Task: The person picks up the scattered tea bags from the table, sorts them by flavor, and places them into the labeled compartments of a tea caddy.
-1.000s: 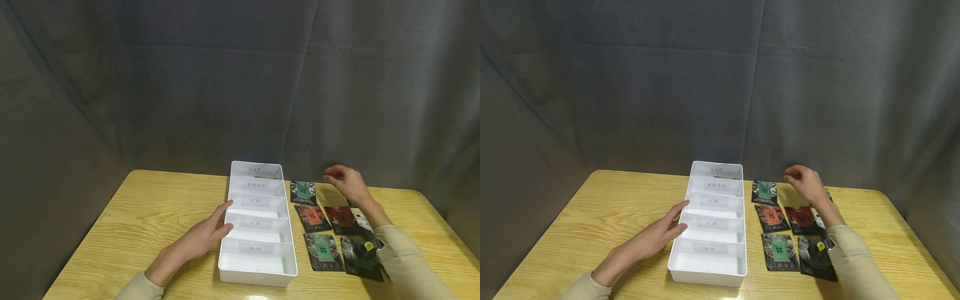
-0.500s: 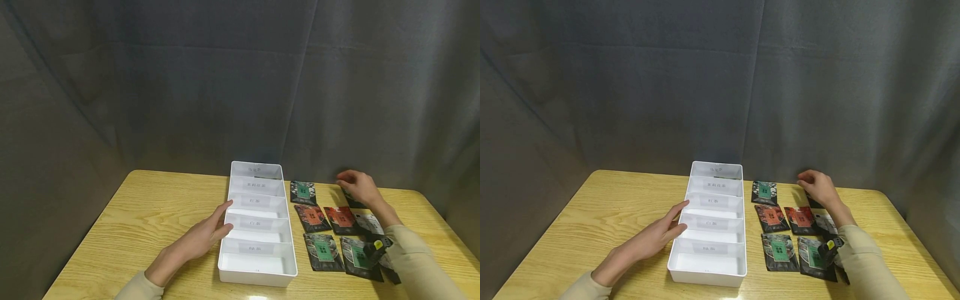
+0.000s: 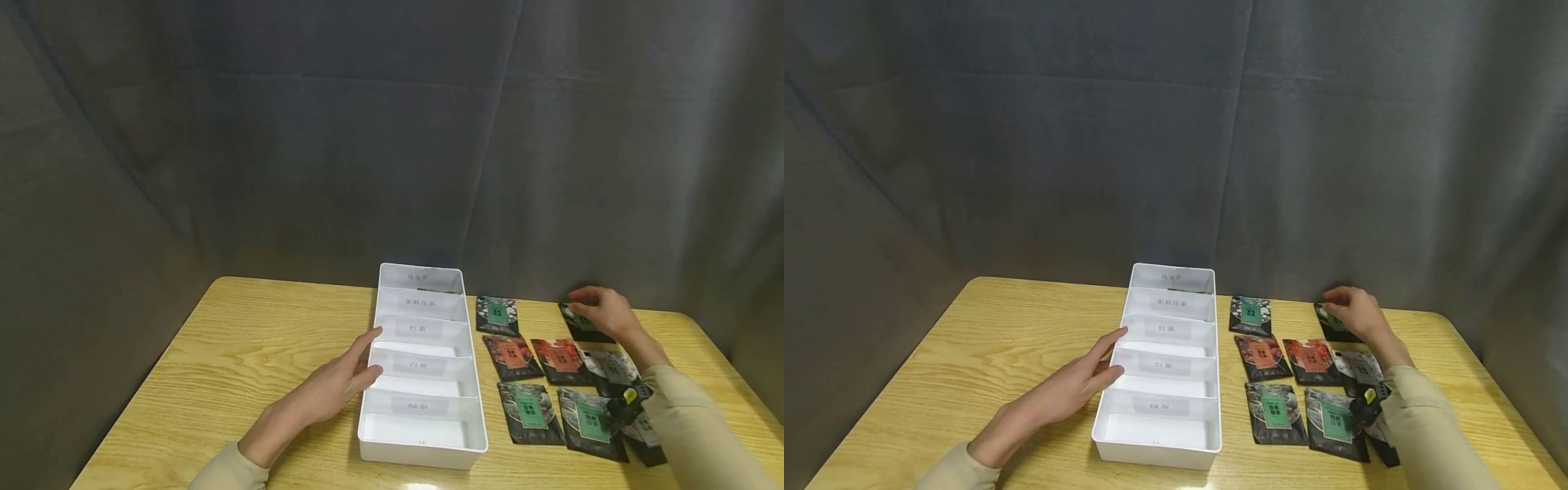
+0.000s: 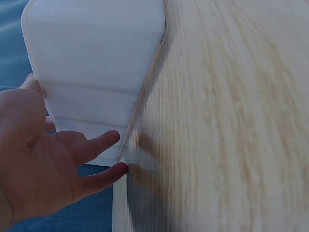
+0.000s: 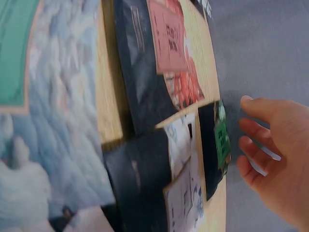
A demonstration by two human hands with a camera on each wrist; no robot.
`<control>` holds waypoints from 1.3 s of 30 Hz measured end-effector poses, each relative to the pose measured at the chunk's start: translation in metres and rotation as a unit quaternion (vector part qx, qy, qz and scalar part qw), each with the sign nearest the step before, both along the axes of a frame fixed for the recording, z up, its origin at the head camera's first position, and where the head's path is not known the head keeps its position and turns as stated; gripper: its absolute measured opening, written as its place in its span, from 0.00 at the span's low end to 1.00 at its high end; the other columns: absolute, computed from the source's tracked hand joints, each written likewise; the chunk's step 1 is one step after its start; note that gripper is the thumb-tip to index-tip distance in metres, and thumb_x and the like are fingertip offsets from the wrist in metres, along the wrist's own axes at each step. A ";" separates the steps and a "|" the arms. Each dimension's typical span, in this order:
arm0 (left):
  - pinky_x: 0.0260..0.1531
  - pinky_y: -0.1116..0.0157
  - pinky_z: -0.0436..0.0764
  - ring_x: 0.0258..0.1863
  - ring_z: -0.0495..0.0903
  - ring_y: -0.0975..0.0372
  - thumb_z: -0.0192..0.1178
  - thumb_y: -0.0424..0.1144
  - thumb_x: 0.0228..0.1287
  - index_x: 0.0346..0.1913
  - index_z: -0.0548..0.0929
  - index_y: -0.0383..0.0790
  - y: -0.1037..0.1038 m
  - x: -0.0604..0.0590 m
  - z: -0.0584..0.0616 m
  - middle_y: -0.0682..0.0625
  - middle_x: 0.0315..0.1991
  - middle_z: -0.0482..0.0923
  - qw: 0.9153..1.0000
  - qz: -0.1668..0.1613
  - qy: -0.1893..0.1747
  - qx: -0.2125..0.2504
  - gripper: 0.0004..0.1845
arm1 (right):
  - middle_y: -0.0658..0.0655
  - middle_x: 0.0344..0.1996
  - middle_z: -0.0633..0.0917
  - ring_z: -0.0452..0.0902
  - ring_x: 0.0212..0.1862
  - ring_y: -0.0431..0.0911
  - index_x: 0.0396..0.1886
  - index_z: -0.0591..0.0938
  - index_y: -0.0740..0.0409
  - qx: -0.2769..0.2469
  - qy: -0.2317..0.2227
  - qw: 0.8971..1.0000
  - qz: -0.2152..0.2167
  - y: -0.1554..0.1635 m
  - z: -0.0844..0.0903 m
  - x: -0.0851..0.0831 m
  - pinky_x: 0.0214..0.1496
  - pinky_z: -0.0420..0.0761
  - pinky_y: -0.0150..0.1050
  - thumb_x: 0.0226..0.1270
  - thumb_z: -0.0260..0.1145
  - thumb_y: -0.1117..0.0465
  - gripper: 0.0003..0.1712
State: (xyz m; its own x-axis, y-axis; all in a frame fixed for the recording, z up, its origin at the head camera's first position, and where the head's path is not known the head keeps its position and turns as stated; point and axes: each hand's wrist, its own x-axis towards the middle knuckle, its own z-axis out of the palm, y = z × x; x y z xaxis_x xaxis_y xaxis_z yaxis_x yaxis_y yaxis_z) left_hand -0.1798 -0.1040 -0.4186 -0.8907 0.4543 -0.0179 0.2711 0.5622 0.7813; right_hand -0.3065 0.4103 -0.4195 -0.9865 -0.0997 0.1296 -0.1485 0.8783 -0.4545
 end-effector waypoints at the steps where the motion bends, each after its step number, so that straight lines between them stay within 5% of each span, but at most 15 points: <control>1: 0.66 0.47 0.70 0.65 0.75 0.52 0.47 0.55 0.78 0.79 0.48 0.59 0.000 0.000 0.000 0.42 0.70 0.70 1.000 0.000 -0.001 0.000 0.34 | 0.76 0.53 0.80 0.77 0.52 0.68 0.57 0.79 0.71 0.000 -0.005 1.000 -0.002 0.003 -0.001 0.000 0.46 0.79 0.59 0.74 0.61 0.56 0.23; 17: 0.65 0.48 0.71 0.65 0.75 0.52 0.47 0.56 0.77 0.79 0.48 0.58 -0.001 0.000 0.000 0.42 0.69 0.71 1.000 -0.004 0.007 -0.003 0.34 | 0.82 0.60 0.70 0.66 0.61 0.75 0.63 0.69 0.79 -0.006 -0.069 0.997 -0.023 0.030 -0.008 0.000 0.58 0.72 0.66 0.74 0.61 0.54 0.33; 30: 0.64 0.48 0.72 0.65 0.75 0.52 0.46 0.56 0.78 0.79 0.47 0.61 -0.001 -0.001 0.000 0.42 0.69 0.71 1.000 -0.007 -0.001 0.001 0.34 | 0.82 0.58 0.69 0.66 0.58 0.74 0.63 0.67 0.80 -0.022 -0.082 0.995 -0.059 0.031 -0.010 0.001 0.57 0.71 0.66 0.69 0.64 0.57 0.34; 39: 0.65 0.49 0.71 0.65 0.75 0.53 0.46 0.57 0.77 0.79 0.47 0.62 -0.001 -0.001 -0.002 0.42 0.69 0.72 1.000 -0.007 0.005 -0.001 0.34 | 0.79 0.52 0.74 0.72 0.50 0.69 0.56 0.75 0.79 -0.020 -0.047 0.996 -0.069 0.027 -0.006 0.002 0.47 0.75 0.61 0.66 0.66 0.60 0.27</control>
State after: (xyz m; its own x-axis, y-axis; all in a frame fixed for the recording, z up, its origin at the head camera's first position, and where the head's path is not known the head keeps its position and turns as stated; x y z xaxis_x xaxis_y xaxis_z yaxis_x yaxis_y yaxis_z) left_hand -0.1810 -0.1054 -0.4201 -0.8843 0.4668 -0.0097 0.2866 0.5592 0.7779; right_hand -0.3044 0.4371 -0.4253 -0.9985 0.0419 0.0362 0.0185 0.8686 -0.4952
